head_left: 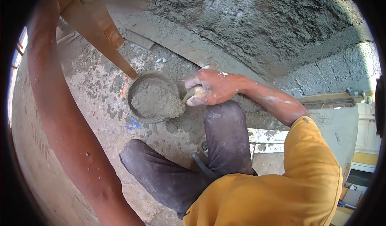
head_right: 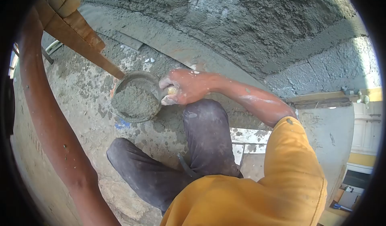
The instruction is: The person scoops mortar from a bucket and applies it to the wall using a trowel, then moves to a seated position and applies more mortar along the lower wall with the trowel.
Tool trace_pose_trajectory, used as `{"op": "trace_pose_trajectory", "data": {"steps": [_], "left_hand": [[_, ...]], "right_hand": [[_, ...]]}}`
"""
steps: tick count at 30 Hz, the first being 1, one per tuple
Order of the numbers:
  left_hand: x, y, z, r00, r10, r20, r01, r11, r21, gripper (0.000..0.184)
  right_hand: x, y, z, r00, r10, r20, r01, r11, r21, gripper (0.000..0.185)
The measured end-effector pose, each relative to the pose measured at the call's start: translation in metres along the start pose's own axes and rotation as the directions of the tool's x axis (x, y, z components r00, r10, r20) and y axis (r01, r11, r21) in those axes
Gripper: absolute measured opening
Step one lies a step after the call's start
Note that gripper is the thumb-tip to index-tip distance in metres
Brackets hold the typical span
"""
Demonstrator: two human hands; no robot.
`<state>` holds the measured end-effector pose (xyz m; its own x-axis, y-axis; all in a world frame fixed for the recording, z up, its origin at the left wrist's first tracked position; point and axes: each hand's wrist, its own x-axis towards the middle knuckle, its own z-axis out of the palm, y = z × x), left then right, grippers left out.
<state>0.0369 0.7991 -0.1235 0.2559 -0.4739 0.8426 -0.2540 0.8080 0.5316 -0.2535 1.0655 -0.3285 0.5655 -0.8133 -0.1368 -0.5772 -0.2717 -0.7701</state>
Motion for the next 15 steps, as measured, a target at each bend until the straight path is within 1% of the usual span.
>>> {"op": "trace_pose_trajectory", "data": {"steps": [1, 2, 3, 5, 6, 7, 8, 9, 10, 11, 13, 15], "left_hand": [[0.004, -0.003, 0.001, 1.0, 0.008, 0.001, -0.008, 1.0, 0.004, 0.05], [0.007, -0.005, 0.0, 1.0, 0.01, 0.001, -0.011, 1.0, 0.008, 0.05], [0.01, -0.006, 0.001, 1.0, 0.012, 0.001, -0.012, 1.0, 0.007, 0.05], [0.013, -0.008, -0.001, 1.0, 0.013, 0.003, -0.013, 1.0, 0.014, 0.05], [0.013, -0.008, -0.003, 1.0, 0.012, 0.004, -0.012, 1.0, 0.022, 0.05], [0.013, -0.009, -0.003, 1.0, 0.011, 0.006, -0.011, 1.0, 0.023, 0.05], [0.015, -0.009, -0.003, 1.0, 0.019, 0.002, -0.019, 1.0, 0.024, 0.049], [0.017, -0.007, -0.006, 1.0, 0.021, -0.01, -0.021, 0.999, 0.027, 0.049], [0.018, -0.005, -0.011, 1.0, 0.02, -0.02, -0.02, 1.0, 0.023, 0.049], [0.016, -0.004, -0.009, 1.0, 0.011, -0.018, -0.011, 1.0, 0.018, 0.049], [0.01, -0.004, 0.0, 1.0, -0.006, 0.009, 0.006, 1.0, 0.023, 0.049], [0.011, 0.002, -0.001, 1.0, -0.001, 0.014, 0.0, 0.999, 0.034, 0.049]], "right_hand": [[-0.013, -0.005, -0.017, 0.982, 0.174, 0.066, -0.182, 0.973, 0.139, 0.036], [-0.025, -0.011, -0.035, 0.933, 0.325, 0.154, -0.356, 0.898, 0.259, 0.033], [-0.039, -0.011, -0.051, 0.855, 0.447, 0.262, -0.516, 0.778, 0.357, 0.03], [-0.075, 0.058, -0.082, 0.863, 0.459, 0.211, -0.475, 0.594, 0.649, 0.025], [-0.091, 0.087, -0.112, 0.776, 0.629, 0.041, -0.499, 0.573, 0.65, 0.029], [-0.104, 0.091, -0.148, 0.605, 0.777, -0.174, -0.622, 0.598, 0.505, 0.03], [-0.126, 0.106, -0.179, 0.52, 0.72, -0.461, -0.72, 0.659, 0.217, 0.03], [-0.138, 0.082, -0.207, 0.47, 0.644, -0.603, -0.746, 0.655, 0.118, 0.032], [-0.148, 0.057, -0.223, 0.454, 0.566, -0.689, -0.611, 0.76, 0.221, 0.033], [-0.154, 0.029, -0.229, 0.496, 0.499, -0.71, -0.543, 0.817, 0.194, 0.034], [-0.139, -0.016, -0.215, 0.569, 0.462, -0.68, -0.66, 0.75, -0.043, 0.036], [-0.106, -0.009, -0.186, 0.656, 0.588, -0.474, -0.71, 0.694, -0.122, 0.037]]}}
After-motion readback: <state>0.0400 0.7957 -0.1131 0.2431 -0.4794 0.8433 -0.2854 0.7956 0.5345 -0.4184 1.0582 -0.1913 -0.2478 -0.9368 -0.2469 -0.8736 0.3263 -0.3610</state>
